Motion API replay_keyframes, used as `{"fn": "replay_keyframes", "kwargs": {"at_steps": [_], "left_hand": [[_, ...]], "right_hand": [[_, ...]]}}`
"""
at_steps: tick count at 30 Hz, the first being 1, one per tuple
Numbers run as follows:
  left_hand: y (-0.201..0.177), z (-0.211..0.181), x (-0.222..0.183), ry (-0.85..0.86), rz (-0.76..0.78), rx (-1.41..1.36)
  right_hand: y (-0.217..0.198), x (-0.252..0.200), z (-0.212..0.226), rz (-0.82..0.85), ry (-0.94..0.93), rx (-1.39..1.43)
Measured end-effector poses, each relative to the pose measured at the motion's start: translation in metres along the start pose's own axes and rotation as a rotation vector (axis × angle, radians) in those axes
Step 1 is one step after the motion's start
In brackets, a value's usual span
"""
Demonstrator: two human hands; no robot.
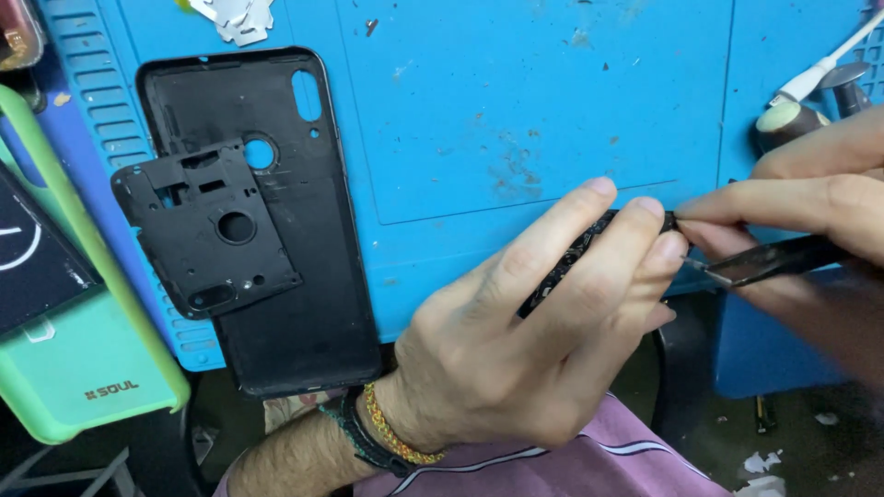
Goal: Closing the housing of a mobile phone after internal repairs, using tweezers to position parts and a screwdriver to secure them.
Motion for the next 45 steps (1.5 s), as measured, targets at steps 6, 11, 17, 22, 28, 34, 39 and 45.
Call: {"fn": "replay_keyframes", "kwargs": {"at_steps": [6, 11, 17, 22, 28, 34, 39, 45], "left_hand": [[0.001, 0.000, 0.001, -0.006, 0.030, 0.005], [0.000, -0.001, 0.002, 0.046, 0.027, 0.047], [0.002, 0.000, 0.002, 0.039, 0.040, 0.035], [0.006, 0.000, 0.003, 0.041, 0.064, 0.034], [0.012, -0.002, 0.005, -0.013, 0.098, 0.082], [0.019, -0.004, 0.009, -0.021, 0.112, 0.060], [0.023, -0.004, 0.008, -0.027, 0.120, 0.126], [0.024, -0.003, 0.007, -0.017, 0.134, 0.111]], "right_hand": [[0.020, 0.019, 0.009, 0.060, 0.083, -0.020], [0.031, 0.007, -0.024, 0.090, 0.336, 0.077], [0.019, -0.016, -0.018, -0.024, 0.215, 0.044], [0.028, -0.048, -0.048, 0.115, 0.253, -0.099], [0.005, -0.033, -0.017, 0.035, -0.009, -0.239], [0.020, -0.048, -0.018, 0.284, -0.347, -0.531], [0.017, -0.102, -0.076, 0.100, 0.065, -0.035], [0.020, -0.121, -0.096, -0.113, 0.444, -0.079]]}}
Point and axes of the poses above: each hand's wrist, its own x-axis towards the middle knuckle, its own y-axis out of the palm, z = x × y, the point moved 9 cm from there along x, towards the middle knuckle, and after that the axes turned 13 degrees about -z, right-handed, at the moved point
